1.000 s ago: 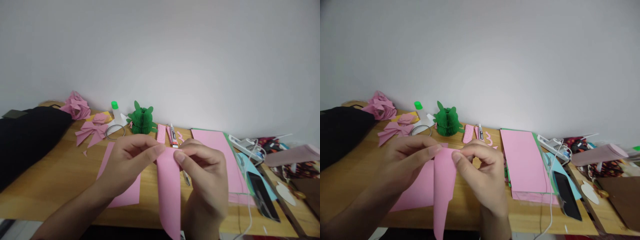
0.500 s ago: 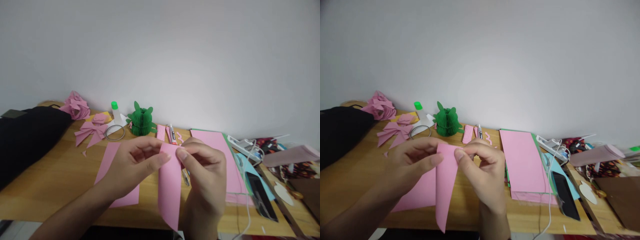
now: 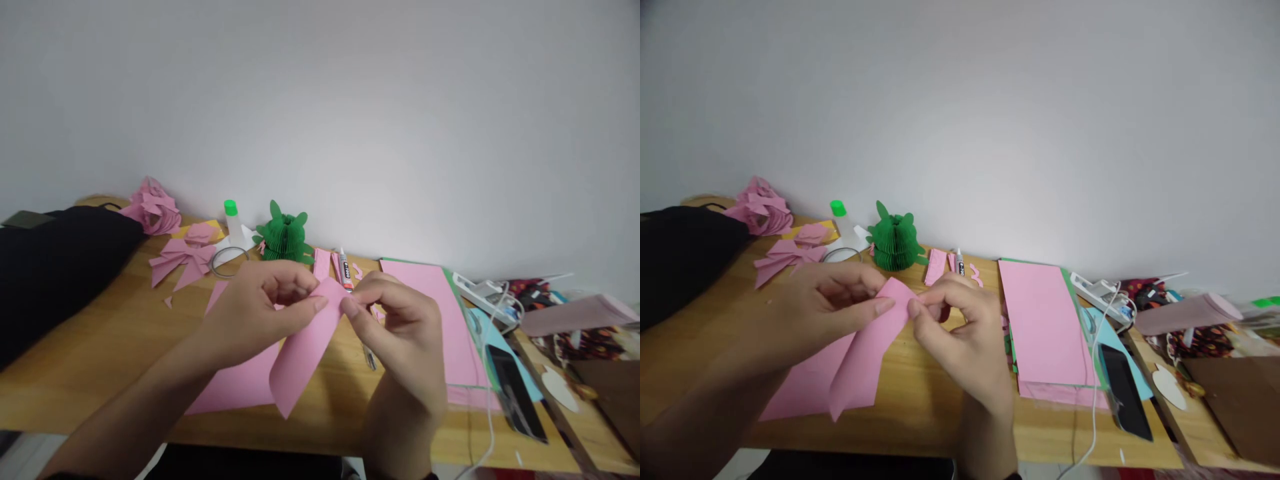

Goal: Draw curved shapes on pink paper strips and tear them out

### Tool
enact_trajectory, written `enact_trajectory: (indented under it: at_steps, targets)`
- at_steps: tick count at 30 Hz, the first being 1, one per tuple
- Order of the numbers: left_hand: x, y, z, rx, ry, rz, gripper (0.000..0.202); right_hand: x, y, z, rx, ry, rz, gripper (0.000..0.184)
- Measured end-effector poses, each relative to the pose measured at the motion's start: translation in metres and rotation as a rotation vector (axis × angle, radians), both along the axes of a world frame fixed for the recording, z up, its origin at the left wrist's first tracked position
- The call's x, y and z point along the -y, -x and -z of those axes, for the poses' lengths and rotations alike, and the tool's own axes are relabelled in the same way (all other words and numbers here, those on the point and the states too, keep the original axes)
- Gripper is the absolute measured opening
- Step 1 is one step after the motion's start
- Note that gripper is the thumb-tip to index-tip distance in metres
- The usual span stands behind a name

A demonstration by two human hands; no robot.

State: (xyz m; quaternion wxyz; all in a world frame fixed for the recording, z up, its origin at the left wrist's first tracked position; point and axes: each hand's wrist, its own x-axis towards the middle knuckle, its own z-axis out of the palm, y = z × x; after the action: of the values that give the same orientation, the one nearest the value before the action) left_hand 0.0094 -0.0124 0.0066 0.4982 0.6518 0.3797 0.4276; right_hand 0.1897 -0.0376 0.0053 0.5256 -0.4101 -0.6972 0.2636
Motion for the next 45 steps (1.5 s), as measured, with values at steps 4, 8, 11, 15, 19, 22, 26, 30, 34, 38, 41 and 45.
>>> enact_trajectory:
  at_steps: [4, 8, 11, 15, 19, 22, 26, 30, 34, 38, 41, 45]
  targets:
    - [-0.001, -0.002, -0.003, -0.057, 0.049, 0.034, 0.024, 0.001, -0.001, 0.000, -0.043, 0.017, -0.024, 0.017]
    - [-0.001, -0.007, -0.004, -0.003, 0.107, 0.080, 0.024, 0.003, -0.001, 0.000, -0.083, 0.058, -0.039, 0.017]
    - [-0.002, -0.006, -0.002, 0.085, 0.139, 0.143, 0.020, 0.003, -0.003, 0.001, -0.130, 0.065, -0.014, 0.017]
    - [-0.003, -0.002, 0.004, 0.156, 0.137, 0.099, 0.016, 0.003, -0.006, 0.002, -0.190, 0.056, 0.054, 0.020]
    - [-0.004, 0.001, 0.010, 0.141, 0.113, 0.052, 0.014, 0.003, -0.008, 0.002, -0.190, 0.057, 0.136, 0.023]
    - [-0.004, 0.003, 0.012, 0.104, 0.059, 0.023, 0.014, 0.004, -0.008, 0.002, -0.169, 0.052, 0.163, 0.024]
    - [-0.004, 0.006, 0.011, 0.055, 0.011, 0.014, 0.014, 0.005, -0.009, 0.002, -0.142, 0.047, 0.185, 0.020]
    - [-0.006, 0.011, 0.008, 0.021, 0.013, 0.030, 0.016, 0.005, -0.008, 0.002, -0.116, 0.029, 0.204, 0.017]
    - [-0.006, 0.012, 0.006, 0.022, 0.038, 0.062, 0.018, 0.004, -0.006, 0.002, -0.131, 0.014, 0.207, 0.019]
    - [-0.006, 0.012, 0.003, -0.018, 0.031, 0.072, 0.019, 0.002, -0.006, 0.004, -0.120, -0.031, 0.176, 0.018]
    - [-0.007, 0.013, 0.001, -0.085, -0.005, 0.068, 0.023, 0.003, -0.007, 0.005, -0.096, -0.083, 0.171, 0.018]
    - [-0.011, 0.016, 0.000, -0.201, -0.067, 0.093, 0.026, 0.001, -0.011, -0.004, -0.017, -0.003, 0.105, 0.019]
